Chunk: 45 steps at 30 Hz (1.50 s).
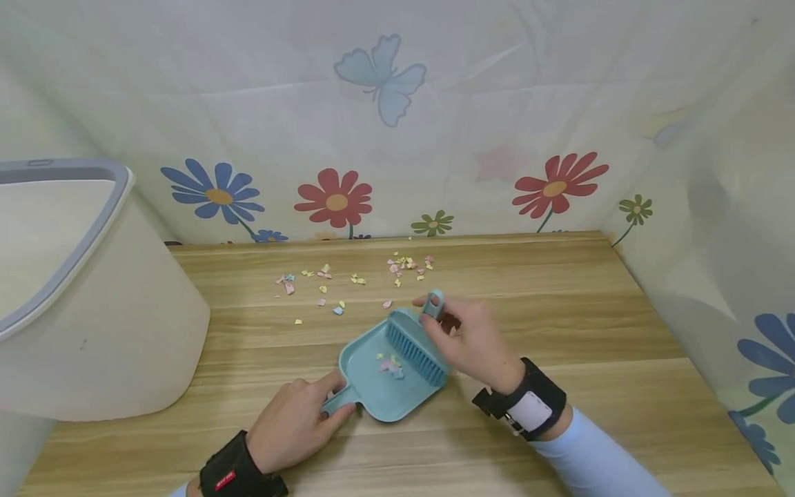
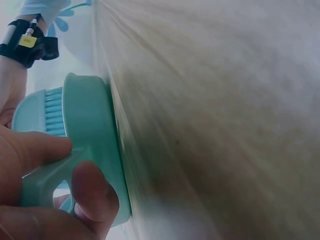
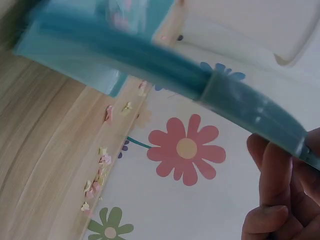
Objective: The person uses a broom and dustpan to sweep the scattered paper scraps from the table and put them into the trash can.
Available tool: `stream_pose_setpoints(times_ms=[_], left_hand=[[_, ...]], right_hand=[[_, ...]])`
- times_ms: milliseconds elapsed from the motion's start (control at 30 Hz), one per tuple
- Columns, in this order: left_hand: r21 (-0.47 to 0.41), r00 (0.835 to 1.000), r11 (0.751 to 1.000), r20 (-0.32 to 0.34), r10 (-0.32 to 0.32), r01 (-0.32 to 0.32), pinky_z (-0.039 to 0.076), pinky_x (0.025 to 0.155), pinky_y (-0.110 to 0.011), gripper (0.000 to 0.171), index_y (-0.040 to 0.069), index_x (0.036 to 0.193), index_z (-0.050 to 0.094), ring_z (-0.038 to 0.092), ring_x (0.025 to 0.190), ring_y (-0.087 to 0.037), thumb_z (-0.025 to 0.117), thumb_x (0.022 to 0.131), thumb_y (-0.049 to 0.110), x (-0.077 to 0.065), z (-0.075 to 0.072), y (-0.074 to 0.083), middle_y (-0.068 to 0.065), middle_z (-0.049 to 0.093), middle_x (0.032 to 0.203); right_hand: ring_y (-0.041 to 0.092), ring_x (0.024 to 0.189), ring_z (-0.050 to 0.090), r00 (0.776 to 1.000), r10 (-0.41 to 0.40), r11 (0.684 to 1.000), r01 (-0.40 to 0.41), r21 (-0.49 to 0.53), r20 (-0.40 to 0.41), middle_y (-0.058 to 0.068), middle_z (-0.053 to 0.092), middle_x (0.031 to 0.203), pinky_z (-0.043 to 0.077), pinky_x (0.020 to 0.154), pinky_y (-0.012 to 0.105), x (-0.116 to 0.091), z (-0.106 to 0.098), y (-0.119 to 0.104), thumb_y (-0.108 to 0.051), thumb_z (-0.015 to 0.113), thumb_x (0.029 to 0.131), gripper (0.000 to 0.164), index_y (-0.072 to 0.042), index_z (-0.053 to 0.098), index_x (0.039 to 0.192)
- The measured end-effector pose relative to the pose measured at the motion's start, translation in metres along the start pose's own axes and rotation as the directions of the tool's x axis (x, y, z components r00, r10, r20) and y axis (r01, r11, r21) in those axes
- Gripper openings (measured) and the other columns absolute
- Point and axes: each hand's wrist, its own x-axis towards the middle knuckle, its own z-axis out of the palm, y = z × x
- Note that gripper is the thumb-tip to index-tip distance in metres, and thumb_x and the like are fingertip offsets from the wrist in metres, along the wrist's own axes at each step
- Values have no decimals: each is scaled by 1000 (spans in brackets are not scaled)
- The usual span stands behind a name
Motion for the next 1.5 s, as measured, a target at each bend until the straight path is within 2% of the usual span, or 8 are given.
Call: stream_pose_setpoints(times_ms=[133, 233, 433, 633, 900, 1033, 1233, 1500], left_hand=[[19, 1000, 1000, 3, -9, 9, 28, 44, -20, 19, 20, 100, 65, 42, 46, 4, 73, 96, 36, -1, -1, 0, 17, 45, 54], [34, 1000, 999, 3, -15, 15, 29, 43, -21, 19, 20, 98, 63, 43, 45, 3, 73, 97, 36, -2, -3, 0, 16, 45, 54], [72, 999, 997, -20, -40, 41, 28, 43, -21, 20, 17, 99, 65, 42, 45, 3, 73, 96, 35, -4, -6, 2, 15, 43, 55], [92, 997, 993, -31, -73, 75, 27, 44, -21, 22, 15, 101, 68, 41, 45, 2, 73, 97, 35, -4, -9, 3, 14, 41, 55], [98, 994, 990, -47, -96, 101, 23, 44, -21, 26, 13, 105, 70, 34, 44, 0, 73, 96, 36, -3, -11, 2, 15, 35, 55], [109, 993, 988, -57, -108, 114, 23, 44, -22, 27, 12, 107, 70, 32, 44, -1, 73, 96, 37, -3, -12, 1, 14, 34, 55], [104, 991, 985, -44, -130, 134, 24, 44, -22, 28, 12, 108, 69, 37, 44, -2, 73, 96, 37, -1, -13, 2, 13, 38, 56], [100, 990, 985, -52, -135, 139, 26, 45, -23, 27, 12, 108, 67, 39, 46, -2, 72, 97, 36, -1, -12, 0, 12, 41, 57]], right_hand=[[8, 57, 51, 998, -17, 998, 20, 53, -67, -2, 70, 73, 42, 48, 23, 5, -4, 5, -3, 72, 94, 21, -6, 78, 113], [7, 57, 52, 993, -80, 996, 76, -46, -91, -1, 74, 80, 40, 49, 23, 7, -1, 11, -6, 75, 94, 23, -9, 78, 116], [13, 71, 65, 982, -188, 944, 172, -282, -31, 0, 76, 88, 51, 64, 31, 12, 9, 25, -9, 83, 88, 30, -15, 78, 117], [20, 88, 71, 976, -207, 907, 217, -360, 66, 0, 77, 96, 54, 75, 38, 13, 15, 33, -4, 84, 83, 35, -18, 80, 115], [16, 91, 69, 967, -161, 936, 214, -279, 200, -5, 77, 98, 50, 80, 38, 11, 2, 28, -3, 81, 86, 28, -19, 80, 109], [12, 90, 69, 962, -172, 966, 207, -155, 212, -7, 77, 98, 52, 79, 35, 7, -9, 24, -7, 81, 88, 23, -18, 80, 109], [7, 85, 68, 993, -57, 995, 48, 85, 104, 0, 79, 105, 52, 66, 27, -2, -25, 24, -3, 74, 94, 20, -11, 78, 112], [7, 73, 59, 998, 55, 998, -54, 36, -24, 4, 80, 102, 40, 51, 24, -16, -40, 30, -4, 73, 95, 18, -13, 79, 110]])
